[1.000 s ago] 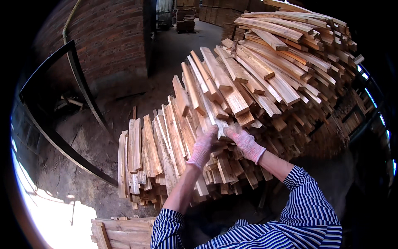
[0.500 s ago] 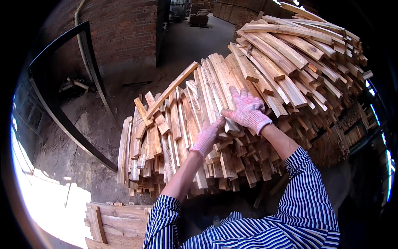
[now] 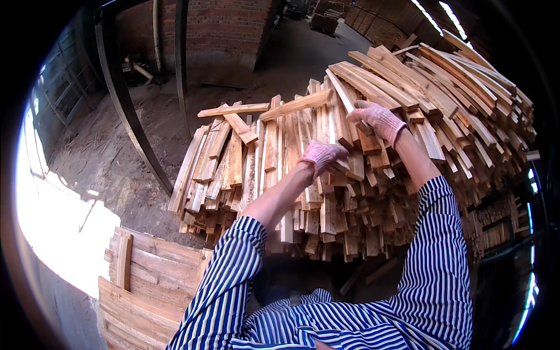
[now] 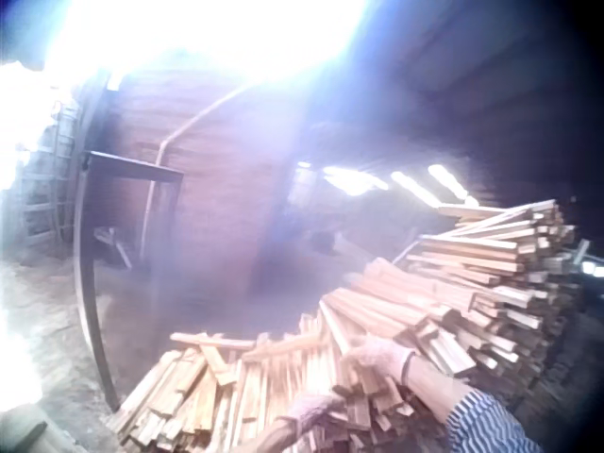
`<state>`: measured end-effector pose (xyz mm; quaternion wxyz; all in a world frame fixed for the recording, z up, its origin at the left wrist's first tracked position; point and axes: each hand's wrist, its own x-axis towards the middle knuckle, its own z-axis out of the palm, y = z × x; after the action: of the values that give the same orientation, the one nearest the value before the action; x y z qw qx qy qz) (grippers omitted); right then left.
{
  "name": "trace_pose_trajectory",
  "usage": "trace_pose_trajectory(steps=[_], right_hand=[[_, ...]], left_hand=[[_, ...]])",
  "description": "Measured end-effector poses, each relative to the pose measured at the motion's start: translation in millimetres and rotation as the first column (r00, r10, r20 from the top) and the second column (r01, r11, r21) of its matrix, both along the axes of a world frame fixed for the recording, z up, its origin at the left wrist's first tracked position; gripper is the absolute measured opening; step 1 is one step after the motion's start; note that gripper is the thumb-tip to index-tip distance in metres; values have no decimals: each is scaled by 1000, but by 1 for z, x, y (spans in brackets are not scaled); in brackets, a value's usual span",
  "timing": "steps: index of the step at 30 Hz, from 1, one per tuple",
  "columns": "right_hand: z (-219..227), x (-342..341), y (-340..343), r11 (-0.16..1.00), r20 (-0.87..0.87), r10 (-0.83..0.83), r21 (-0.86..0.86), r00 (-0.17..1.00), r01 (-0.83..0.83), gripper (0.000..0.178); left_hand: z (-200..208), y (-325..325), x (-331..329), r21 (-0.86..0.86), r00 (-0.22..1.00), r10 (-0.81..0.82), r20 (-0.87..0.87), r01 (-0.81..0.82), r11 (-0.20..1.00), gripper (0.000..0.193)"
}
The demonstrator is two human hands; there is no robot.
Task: The person repeatedly picks up small wooden planks from a large pile and stacks them onto a wooden pallet. The person wears pink gloves and a striped shirt while organizing the wood into neat rows.
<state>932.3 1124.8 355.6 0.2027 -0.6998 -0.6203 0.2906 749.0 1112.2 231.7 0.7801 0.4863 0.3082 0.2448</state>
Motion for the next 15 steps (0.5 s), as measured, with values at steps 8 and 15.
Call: trace_pose_trajectory(steps=[8,15], right_hand=[[0,-91,-106,993,-805,-82,-18,588,113,44],[-151,-179,-106,998,-635,-44,-63,771,4,87]], left_hand=[[-45,44,-166,-123,987,123,100,-111,986,25],[-15,-93,-209,6,920,315,-234,-322,947,54]])
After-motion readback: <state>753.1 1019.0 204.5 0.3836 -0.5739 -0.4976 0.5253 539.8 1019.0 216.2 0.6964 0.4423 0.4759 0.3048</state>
